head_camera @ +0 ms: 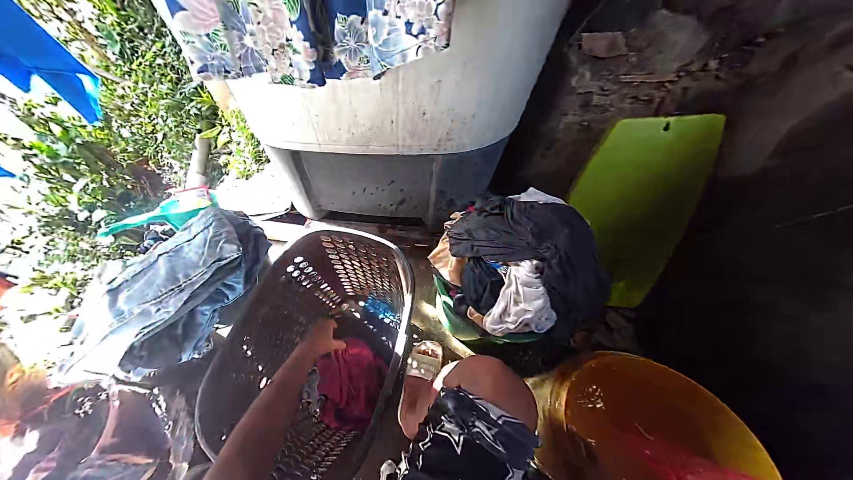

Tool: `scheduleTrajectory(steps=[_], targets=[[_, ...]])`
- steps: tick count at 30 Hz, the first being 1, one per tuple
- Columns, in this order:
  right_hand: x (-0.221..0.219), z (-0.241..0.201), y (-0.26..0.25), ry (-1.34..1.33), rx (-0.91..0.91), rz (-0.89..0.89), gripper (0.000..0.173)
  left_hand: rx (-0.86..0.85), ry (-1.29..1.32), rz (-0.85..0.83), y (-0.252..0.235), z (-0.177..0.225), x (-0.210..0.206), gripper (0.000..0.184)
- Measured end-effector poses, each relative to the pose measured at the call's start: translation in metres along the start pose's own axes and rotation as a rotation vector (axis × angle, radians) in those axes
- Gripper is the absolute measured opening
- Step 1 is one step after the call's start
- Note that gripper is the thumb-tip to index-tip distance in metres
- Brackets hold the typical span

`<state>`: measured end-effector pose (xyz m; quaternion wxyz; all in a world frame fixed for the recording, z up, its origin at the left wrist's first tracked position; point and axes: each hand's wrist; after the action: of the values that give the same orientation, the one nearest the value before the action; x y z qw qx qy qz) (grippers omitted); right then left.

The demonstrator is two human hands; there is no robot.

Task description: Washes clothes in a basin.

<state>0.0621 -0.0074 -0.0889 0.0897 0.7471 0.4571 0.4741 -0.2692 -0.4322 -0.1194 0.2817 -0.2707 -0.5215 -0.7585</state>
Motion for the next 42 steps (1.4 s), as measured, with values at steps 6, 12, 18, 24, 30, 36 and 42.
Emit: scheduleTrajectory(steps=[6, 12, 18, 24, 30, 36, 42], targets=[[-0.002, -0.009, 0.01, 0.152, 0.034, 0.082, 0.064, 0.255, 0.341, 0.056, -0.053, -0.019, -0.089, 0.143], [0.014, -0.126, 0.067, 0.204, -0.213, -0.034, 0.047, 0.252, 0.025, -0.1, -0.064, 0.037, -0.121, 0.114], [0.001, -0.024, 0.011, 0.135, -0.117, 0.05, 0.067, 0.121, -0.238, -0.21, -0.039, 0.05, -0.109, 0.053], [-0.001, -0.02, 0.013, 0.093, -0.004, 0.092, 0.066, -0.059, 0.297, 0.049, 0.007, 0.019, -0.013, 0.066], [-0.004, -0.006, 0.014, -0.224, 0.247, 0.346, 0.048, -0.306, 0.995, 0.439, 0.157, 0.063, 0.107, 0.044], [-0.003, -0.073, 0.047, -0.661, 0.622, 0.373, 0.051, -0.664, 1.203, 0.677, 0.246, 0.164, 0.152, 0.035], [0.032, -0.129, 0.107, -1.228, 0.53, 0.029, 0.066, -1.035, 1.197, 0.479, 0.259, 0.292, 0.096, 0.048]])
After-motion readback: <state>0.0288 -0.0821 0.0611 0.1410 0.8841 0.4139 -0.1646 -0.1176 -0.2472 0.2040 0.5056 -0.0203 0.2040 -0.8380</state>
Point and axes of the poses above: each hand's wrist, its own y-axis away from the middle knuckle, its own x-axis out of the back of the hand, z = x × y, and after that the axes turned 5 degrees about -y, right-handed
